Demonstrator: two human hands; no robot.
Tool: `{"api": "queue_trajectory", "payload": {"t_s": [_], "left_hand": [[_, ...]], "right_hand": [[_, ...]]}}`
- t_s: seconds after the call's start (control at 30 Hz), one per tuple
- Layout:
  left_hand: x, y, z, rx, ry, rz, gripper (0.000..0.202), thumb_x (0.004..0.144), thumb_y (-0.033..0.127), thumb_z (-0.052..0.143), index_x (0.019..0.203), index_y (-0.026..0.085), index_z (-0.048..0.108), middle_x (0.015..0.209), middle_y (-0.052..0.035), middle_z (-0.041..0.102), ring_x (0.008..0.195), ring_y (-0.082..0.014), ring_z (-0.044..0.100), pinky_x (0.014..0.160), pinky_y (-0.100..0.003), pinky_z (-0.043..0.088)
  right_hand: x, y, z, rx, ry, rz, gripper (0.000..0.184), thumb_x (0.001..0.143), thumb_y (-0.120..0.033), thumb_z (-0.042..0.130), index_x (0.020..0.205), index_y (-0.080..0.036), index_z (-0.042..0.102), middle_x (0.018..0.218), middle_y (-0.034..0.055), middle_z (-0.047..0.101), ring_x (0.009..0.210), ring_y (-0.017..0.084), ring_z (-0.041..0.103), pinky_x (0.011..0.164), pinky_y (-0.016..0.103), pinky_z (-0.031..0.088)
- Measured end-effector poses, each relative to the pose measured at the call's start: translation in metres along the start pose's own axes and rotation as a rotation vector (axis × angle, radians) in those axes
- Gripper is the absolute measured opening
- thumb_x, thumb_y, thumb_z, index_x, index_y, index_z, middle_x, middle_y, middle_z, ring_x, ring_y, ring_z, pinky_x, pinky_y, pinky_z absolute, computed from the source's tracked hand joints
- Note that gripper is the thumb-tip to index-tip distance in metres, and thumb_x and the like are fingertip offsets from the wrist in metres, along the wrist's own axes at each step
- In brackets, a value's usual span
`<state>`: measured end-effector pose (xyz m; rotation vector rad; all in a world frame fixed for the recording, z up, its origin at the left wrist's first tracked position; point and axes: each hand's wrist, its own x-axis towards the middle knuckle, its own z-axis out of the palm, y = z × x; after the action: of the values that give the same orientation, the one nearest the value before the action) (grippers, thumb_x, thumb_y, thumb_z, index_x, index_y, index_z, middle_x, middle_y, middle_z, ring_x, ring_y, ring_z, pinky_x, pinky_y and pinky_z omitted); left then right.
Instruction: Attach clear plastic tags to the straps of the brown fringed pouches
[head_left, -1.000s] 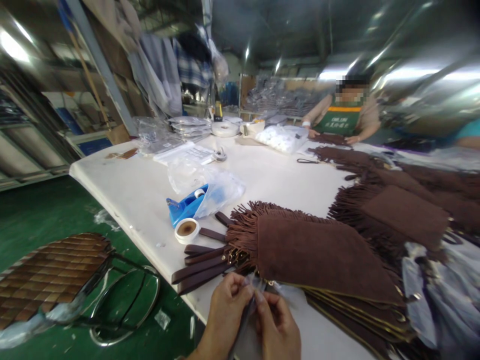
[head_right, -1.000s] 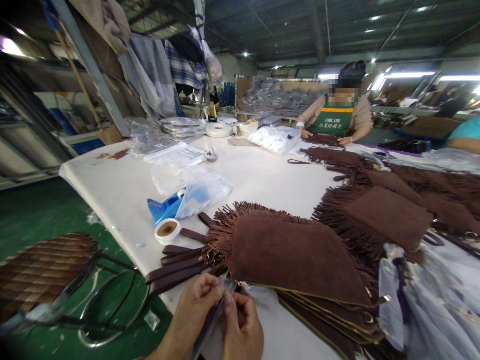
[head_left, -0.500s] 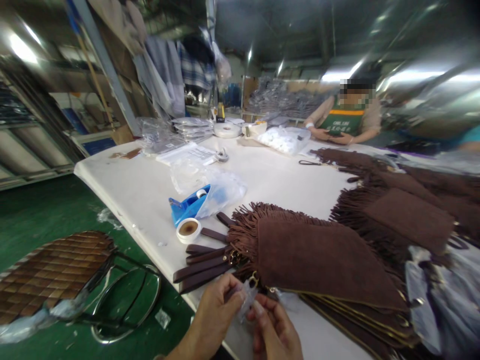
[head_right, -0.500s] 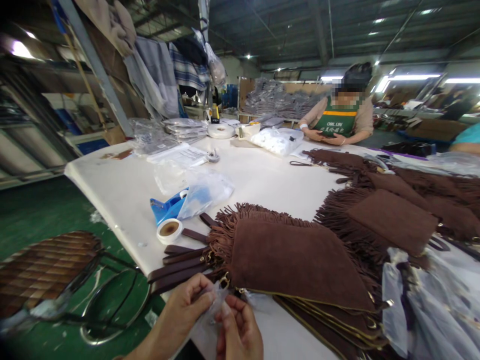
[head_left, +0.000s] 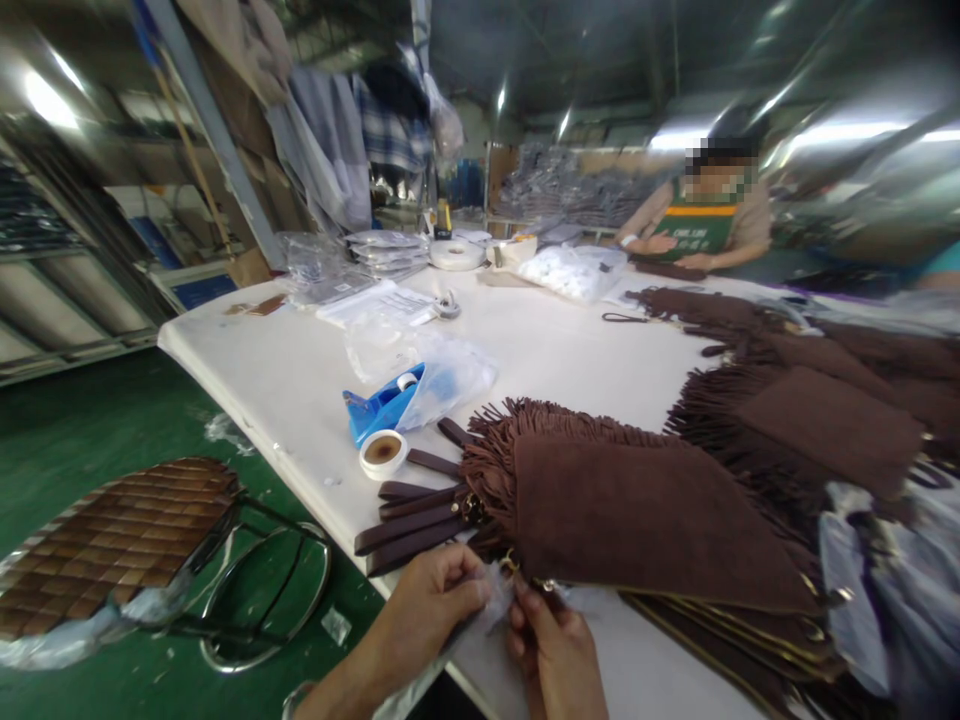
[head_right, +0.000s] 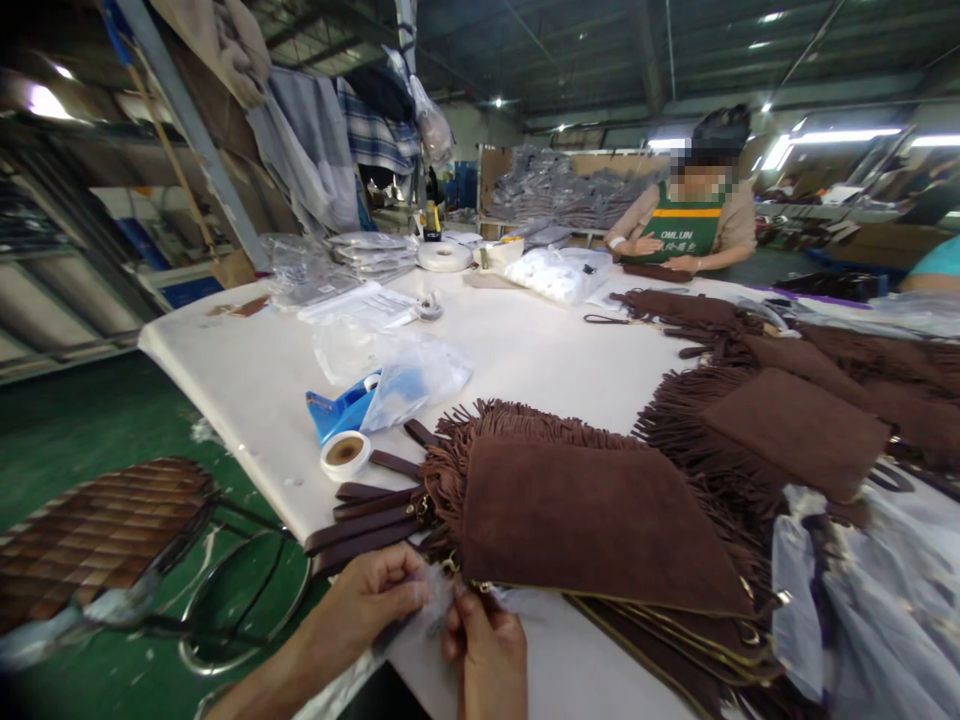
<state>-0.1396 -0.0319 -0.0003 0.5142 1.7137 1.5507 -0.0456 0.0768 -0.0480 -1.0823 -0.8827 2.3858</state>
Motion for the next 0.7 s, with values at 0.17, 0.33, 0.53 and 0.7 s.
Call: {"api": "queue_trajectory", "payload": {"t_s": [0.17,0.33,0.53,0.7], "left_hand": [[0.005,0.003,0.018,-0.069,0.036,0.036,0.019,0.081,0.033,0.063,0.076,0.015,0.063,0.068,-0.0051,0.069,0.061,-0.0182,0.061,0.061,-0.027,0.042],[0.01,-0.003,0.022,-0.012,0.121,0.051,0.019,0.082,0.033,0.063,0.074,0.015,0.062,0.061,-0.0023,0.065,0.057,-0.0159,0.056,0.057,-0.025,0.04],[0.008,-0.005,0.025,-0.028,0.16,0.07,0.019,0.081,0.035,0.067,0.076,0.017,0.066,0.068,-0.0021,0.066,0.063,-0.0164,0.057,0.059,-0.025,0.041],[-0.004,-0.002,0.02,-0.22,0.134,-0.031,0.034,0.085,0.047,0.063,0.098,0.016,0.068,0.08,-0.005,0.069,0.071,-0.0183,0.061,0.066,-0.027,0.045]], "right_hand": [[0.001,-0.001,-0.007,-0.054,-0.044,-0.024,0.042,0.052,-0.048,0.089,0.06,-0.013,0.068,0.052,-0.0013,0.059,0.045,0.007,0.046,0.04,0.017,0.037],[-0.01,0.002,-0.008,0.011,-0.085,-0.013,0.046,0.052,-0.051,0.088,0.072,-0.015,0.067,0.055,-0.0007,0.062,0.045,0.01,0.05,0.041,0.018,0.04],[-0.021,0.005,-0.006,-0.307,-0.049,-0.108,0.05,0.066,-0.057,0.078,0.088,-0.015,0.063,0.05,-0.0028,0.058,0.036,0.008,0.043,0.035,0.018,0.03],[-0.016,-0.003,-0.007,-0.343,-0.038,-0.076,0.057,0.059,-0.063,0.079,0.084,-0.015,0.063,0.049,-0.0043,0.056,0.037,0.009,0.044,0.036,0.02,0.032]]}}
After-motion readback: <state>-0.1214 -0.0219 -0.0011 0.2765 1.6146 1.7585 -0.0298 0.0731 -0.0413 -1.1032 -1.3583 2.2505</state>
